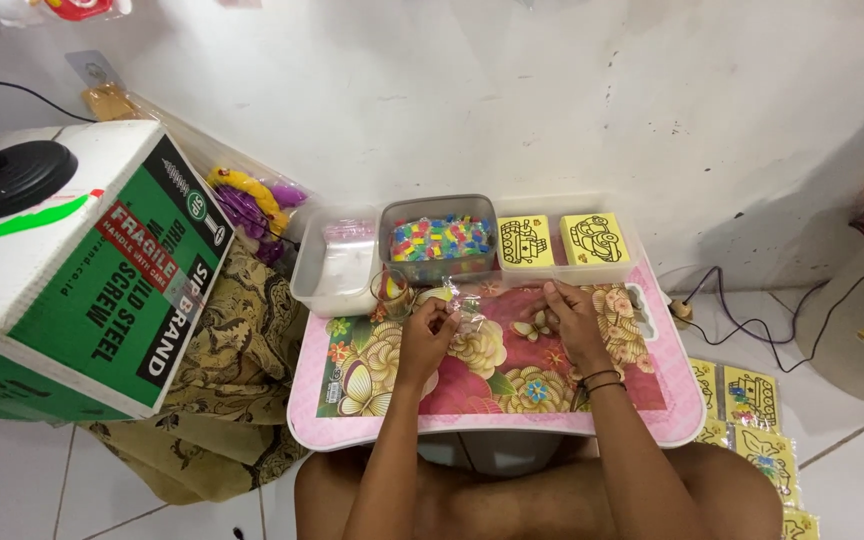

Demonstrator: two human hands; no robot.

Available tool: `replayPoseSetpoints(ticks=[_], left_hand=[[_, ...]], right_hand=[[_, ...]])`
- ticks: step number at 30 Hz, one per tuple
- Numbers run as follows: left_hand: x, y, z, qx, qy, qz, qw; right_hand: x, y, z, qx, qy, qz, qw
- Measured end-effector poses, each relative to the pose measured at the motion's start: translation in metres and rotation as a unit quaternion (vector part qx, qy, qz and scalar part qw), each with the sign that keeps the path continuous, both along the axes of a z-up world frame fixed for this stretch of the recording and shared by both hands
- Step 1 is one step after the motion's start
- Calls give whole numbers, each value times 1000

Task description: Packaging yellow craft cards and small colorful plastic pieces into individual plastic bags on a small tray.

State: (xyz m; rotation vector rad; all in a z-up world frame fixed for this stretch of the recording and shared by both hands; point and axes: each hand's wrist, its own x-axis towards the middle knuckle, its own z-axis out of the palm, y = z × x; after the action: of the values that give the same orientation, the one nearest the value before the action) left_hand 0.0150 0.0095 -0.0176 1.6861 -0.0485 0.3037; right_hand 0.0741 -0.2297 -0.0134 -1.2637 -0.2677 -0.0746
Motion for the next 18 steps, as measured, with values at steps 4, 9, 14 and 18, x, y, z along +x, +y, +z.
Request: replayPoseSetpoints(ticks=[4, 9, 14, 18], left_hand=[[-3, -1, 4, -12, -2, 1, 1000], [-7, -1, 10, -6, -11, 1, 1000], [3, 9, -15, -15, -24, -43, 999], [-8, 5, 7, 1, -5, -60, 998]], right_hand=[[-11, 3, 15, -5, 0, -4, 1000], [17, -9, -34, -1, -10, 3, 1000], [-3, -2, -3, 11, -9, 12, 1000], [-16, 0, 23, -6, -32, 35, 999]])
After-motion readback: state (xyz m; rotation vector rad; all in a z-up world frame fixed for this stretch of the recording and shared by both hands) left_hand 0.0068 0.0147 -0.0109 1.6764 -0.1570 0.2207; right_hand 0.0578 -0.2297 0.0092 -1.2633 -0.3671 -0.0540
